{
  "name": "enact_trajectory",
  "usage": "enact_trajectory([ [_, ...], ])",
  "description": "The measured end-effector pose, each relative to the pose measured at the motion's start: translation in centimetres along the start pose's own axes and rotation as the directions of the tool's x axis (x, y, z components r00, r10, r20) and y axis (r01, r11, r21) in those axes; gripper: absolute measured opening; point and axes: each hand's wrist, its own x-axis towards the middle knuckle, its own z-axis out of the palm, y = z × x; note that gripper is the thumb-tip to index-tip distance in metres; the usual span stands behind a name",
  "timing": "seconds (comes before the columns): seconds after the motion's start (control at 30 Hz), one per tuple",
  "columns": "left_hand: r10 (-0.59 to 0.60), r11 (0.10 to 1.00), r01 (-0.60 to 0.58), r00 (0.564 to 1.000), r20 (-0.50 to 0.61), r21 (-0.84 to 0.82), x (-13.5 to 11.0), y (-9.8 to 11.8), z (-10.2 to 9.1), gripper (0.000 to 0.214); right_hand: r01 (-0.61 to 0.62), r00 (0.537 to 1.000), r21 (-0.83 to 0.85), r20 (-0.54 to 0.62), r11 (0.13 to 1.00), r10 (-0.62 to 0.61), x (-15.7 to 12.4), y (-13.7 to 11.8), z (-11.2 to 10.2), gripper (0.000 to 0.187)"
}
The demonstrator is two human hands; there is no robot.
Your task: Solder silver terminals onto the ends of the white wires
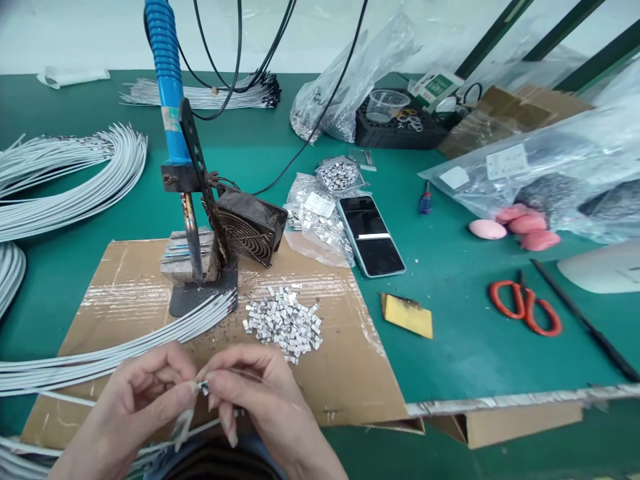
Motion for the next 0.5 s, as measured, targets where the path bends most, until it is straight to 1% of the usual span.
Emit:
enact_trajectory([
  [0.1,-0.039,0.997,0.036,0.998,0.042,0.068,-0.2,0.1,-0.5,0.041,-0.103,0.994,0.006,0.029,0.995,0.103,0.1,-0.2,-0.1,0.033],
  [0.13,-0.045,0.994,0.041,0.998,0.046,0.099,-0.1,0.1,-0.6,0.042,-0.117,0.993,-0.004,0.025,0.993,0.117,0.1,-0.3,0.0,0.035],
  [0.2,-0.039,0.987,0.034,0.999,0.034,0.154,0.1,0.2,-0.6,0.043,-0.086,0.996,-0.034,-0.019,0.996,0.085,0.1,-0.5,-0.1,0.035],
  [0.27,-0.027,0.981,0.023,0.999,0.019,0.195,0.4,0.2,-0.4,0.043,0.016,0.993,-0.078,-0.113,0.997,-0.025,-0.1,-0.8,-0.2,0.031],
  [0.3,-0.017,0.978,0.016,1.000,0.003,0.209,0.6,0.2,-0.3,0.042,0.083,0.981,-0.108,-0.167,0.991,-0.100,-0.3,-1.0,-0.4,0.029],
  [0.37,0.001,0.976,0.005,1.000,-0.029,0.217,0.8,0.3,0.1,0.041,0.209,0.934,-0.181,-0.253,0.961,-0.251,-0.7,-1.4,-0.8,0.025],
  [0.43,0.022,0.982,-0.013,0.999,-0.043,0.187,0.9,0.4,0.4,0.041,0.291,0.886,-0.263,-0.288,0.920,-0.363,-1.3,-1.8,-1.3,0.019],
  [0.5,0.049,0.987,-0.043,0.998,-0.039,0.154,0.9,0.5,0.6,0.041,0.322,0.864,-0.329,-0.281,0.888,-0.418,-1.7,-2.2,-1.5,0.011],
])
